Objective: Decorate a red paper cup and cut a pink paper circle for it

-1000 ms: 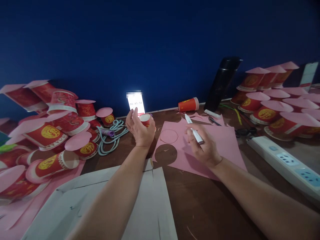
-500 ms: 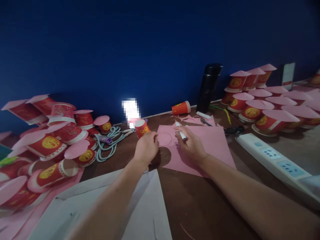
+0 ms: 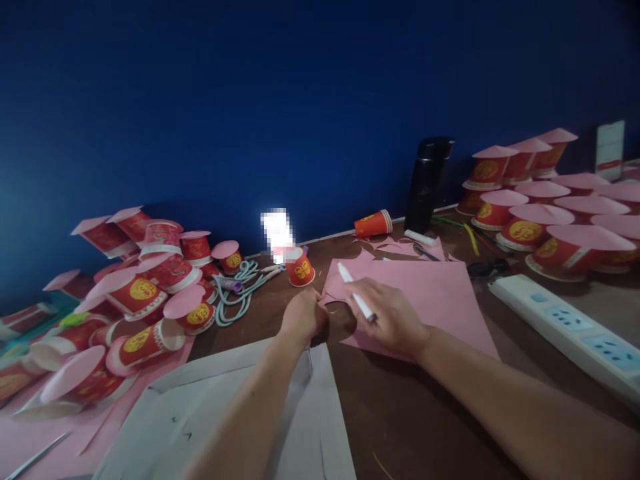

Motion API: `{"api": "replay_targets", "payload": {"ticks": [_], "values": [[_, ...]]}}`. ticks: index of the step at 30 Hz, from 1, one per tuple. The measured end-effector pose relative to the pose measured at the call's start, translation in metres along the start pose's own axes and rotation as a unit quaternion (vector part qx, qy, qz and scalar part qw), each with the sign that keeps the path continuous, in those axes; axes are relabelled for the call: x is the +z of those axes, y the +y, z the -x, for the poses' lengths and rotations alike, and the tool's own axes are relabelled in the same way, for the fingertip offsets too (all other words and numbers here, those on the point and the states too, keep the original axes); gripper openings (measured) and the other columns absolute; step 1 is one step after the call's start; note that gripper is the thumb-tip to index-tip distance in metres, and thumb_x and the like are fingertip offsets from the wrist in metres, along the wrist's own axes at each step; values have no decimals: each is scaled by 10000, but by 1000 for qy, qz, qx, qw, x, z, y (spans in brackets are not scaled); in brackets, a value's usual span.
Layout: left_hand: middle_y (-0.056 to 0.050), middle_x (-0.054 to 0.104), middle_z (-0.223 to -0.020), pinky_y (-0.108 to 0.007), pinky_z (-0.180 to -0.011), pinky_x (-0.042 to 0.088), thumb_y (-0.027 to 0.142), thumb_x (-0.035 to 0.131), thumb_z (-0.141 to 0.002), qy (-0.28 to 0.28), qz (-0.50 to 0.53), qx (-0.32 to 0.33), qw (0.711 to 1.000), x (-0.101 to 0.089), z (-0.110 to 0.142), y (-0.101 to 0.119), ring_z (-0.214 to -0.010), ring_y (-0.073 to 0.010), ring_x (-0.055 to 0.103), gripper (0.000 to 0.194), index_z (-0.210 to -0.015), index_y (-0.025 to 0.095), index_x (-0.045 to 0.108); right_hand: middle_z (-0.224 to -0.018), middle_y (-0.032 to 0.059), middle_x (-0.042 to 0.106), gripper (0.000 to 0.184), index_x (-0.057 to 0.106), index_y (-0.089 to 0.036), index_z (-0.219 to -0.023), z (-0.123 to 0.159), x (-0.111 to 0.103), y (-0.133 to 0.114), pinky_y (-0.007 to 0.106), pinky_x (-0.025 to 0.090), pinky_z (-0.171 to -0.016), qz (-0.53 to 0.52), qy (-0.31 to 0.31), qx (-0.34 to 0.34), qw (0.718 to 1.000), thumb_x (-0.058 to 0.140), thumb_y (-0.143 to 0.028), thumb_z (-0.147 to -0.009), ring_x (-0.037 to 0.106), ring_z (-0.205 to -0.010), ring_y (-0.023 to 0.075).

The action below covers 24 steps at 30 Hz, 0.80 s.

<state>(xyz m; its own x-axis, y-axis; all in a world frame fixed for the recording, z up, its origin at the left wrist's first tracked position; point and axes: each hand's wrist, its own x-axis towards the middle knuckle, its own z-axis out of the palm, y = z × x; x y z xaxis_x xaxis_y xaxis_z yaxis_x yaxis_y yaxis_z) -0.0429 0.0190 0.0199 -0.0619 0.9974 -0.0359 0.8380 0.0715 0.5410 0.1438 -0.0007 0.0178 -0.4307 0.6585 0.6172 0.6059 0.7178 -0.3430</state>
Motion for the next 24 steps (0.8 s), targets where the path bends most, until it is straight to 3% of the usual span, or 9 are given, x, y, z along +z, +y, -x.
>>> {"api": "replay_targets", "payload": {"ticks": [2,6,9,11,14,17,19,22,24], "values": [[-109,723,-794,-306,-651,430,222,588,-673,-7,-30,8,999,0,1,0,-740,-245,658,134,-772,193,675,-914,45,680,236,581,-223,-1113,1,-7,-16,276,441,-686,4,-76,-50,996,479,-253,-902,621,-784,169],[-69,719,-815,-284,-652,426,191,544,-704,-11,-21,12,1000,-3,-1,-3,-755,-215,652,128,-762,208,657,-772,22,665,132,603,-213,-850,3,-10,-37,272,333,-553,76,-195,-50,977,504,-298,-870,581,-619,149],[-41,701,-818,-275,-680,432,181,540,-726,8,8,35,999,-3,-3,-7,-767,-188,634,124,-773,211,651,-774,28,662,139,601,-210,-827,3,-5,-39,278,307,-536,93,-239,-42,966,508,-310,-857,590,-619,160],[-45,677,-864,-273,-707,435,192,548,-742,46,10,60,997,0,-4,-10,-801,-178,616,111,-787,206,648,-865,45,665,152,606,-214,-923,4,-2,-37,279,321,-540,95,-246,-29,964,517,-307,-842,606,-662,176],[-53,644,-897,-280,-724,433,207,551,-759,102,6,91,991,2,-3,-11,-827,-178,597,84,-784,201,631,-1031,67,643,338,544,-229,-1152,5,1,-35,284,373,-569,81,-232,1,969,525,-265,-817,622,-732,194],[-34,660,-855,-288,-717,431,219,552,-772,109,41,84,990,3,-2,-9,-807,-181,604,64,-800,212,610,-1081,66,628,507,455,-233,-1279,5,2,-34,308,439,-649,49,-202,33,978,507,-163,-780,623,-778,200],[-23,672,-843,-288,-714,432,232,550,-781,120,69,74,988,2,-1,-8,-790,-177,610,69,-824,221,603,-1069,71,627,531,434,-221,-1299,4,4,-31,342,468,-729,48,-150,66,985,504,-143,-779,615,-846,220],[-12,665,-819,-282,-717,437,238,539,-789,172,91,84,977,2,3,-4,-754,-165,607,68,-831,226,592,-1145,121,603,534,413,-190,-1315,2,7,-22,446,455,-872,84,-23,120,989,568,-272,-811,559,-1045,300],[-5,650,-785,-281,-710,439,249,540,-790,200,94,106,970,4,8,0,-724,-162,599,62,-823,227,587,-1265,169,542,716,327,-173,-1385,1,10,-13,517,429,-923,113,26,138,984,639,-372,-772,494,-1160,362]]}}
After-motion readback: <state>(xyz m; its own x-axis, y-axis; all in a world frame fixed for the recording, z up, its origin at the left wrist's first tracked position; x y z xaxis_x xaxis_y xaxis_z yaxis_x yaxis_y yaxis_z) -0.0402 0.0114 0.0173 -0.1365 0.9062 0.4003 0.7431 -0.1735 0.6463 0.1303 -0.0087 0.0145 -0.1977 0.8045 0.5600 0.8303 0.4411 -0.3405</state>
